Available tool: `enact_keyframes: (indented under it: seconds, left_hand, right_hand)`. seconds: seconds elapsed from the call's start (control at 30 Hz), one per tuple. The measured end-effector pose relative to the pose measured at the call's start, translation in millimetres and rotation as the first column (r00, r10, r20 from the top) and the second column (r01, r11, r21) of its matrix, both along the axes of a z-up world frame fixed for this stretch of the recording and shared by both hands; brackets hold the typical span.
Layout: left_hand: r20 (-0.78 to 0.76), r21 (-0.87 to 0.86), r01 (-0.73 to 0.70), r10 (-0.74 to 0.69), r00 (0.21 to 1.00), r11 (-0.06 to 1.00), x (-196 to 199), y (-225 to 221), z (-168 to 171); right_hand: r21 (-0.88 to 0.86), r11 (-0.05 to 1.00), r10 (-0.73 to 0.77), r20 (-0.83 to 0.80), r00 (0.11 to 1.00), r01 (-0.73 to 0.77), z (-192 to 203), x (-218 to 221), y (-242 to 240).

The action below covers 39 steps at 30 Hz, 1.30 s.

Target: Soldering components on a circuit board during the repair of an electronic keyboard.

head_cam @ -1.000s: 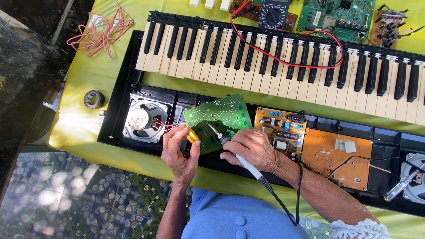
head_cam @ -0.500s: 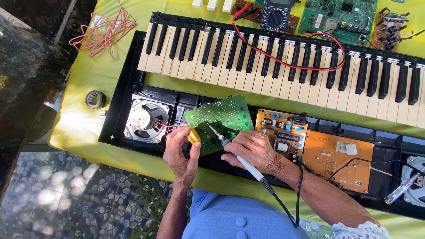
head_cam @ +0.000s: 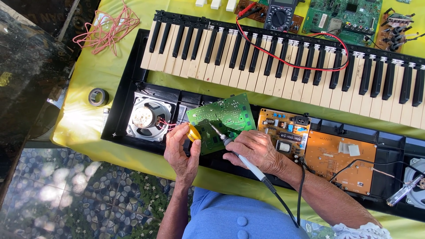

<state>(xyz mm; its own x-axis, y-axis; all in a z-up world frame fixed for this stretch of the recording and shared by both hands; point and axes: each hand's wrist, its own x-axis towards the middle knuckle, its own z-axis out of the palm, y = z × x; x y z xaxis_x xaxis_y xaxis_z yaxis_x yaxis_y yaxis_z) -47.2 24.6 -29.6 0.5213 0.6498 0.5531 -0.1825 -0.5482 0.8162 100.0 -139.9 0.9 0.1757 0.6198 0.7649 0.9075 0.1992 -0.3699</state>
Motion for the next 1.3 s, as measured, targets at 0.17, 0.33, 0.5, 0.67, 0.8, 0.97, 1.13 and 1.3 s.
enact_keyframes:
  seconds: [0.17, 0.33, 0.5, 0.67, 0.8, 0.97, 1.13, 1.3]
  left_hand:
    - [0.008, -0.027, 0.024, -0.024, 1.000, 0.999, -0.9, -0.2, -2.1]
    - [-0.002, 0.008, 0.009, -0.009, 1.000, 1.000, -0.4, 1.2, 1.9]
    - [-0.040, 0.066, 0.028, -0.025, 0.999, 0.997, -2.8, 2.5, 4.6]
    - [-0.028, 0.051, 0.070, -0.069, 0.997, 0.996, -3.3, 3.2, -6.2]
    - [-0.030, 0.075, 0.077, -0.075, 0.997, 0.994, -0.5, 1.0, -8.4]
    - [0.006, 0.090, 0.044, -0.045, 0.999, 0.995, -2.0, -0.1, -12.8]
    - [-0.047, 0.078, 0.037, -0.033, 0.998, 0.996, -0.8, -12.7, 5.0]
    - [-0.060, 0.096, 0.045, -0.039, 0.997, 0.994, -0.1, -13.3, 5.3]
  right_hand:
    - [-0.005, 1.000, -0.002, -0.002, 1.000, 0.002, -4.2, 0.0, -0.8]
    - [0.010, 1.000, 0.014, 0.008, 1.000, -0.014, 2.9, -0.1, 0.8]
    - [0.020, 1.000, 0.004, -0.005, 1.000, -0.004, 9.8, -1.5, 0.3]
    - [0.096, 0.995, 0.011, 0.001, 1.000, -0.011, 0.6, -0.4, -3.1]
    - [0.114, 0.993, -0.024, 0.034, 0.999, 0.020, -2.4, -0.9, -6.2]
    - [0.109, 0.994, -0.032, 0.097, 0.995, 0.021, -5.0, -1.1, -6.2]
    - [-0.018, 0.998, -0.055, 0.232, 0.971, 0.061, 6.3, 0.9, -12.6]
    - [-0.036, 0.995, -0.080, 0.241, 0.967, 0.091, 1.7, 0.8, -12.5]
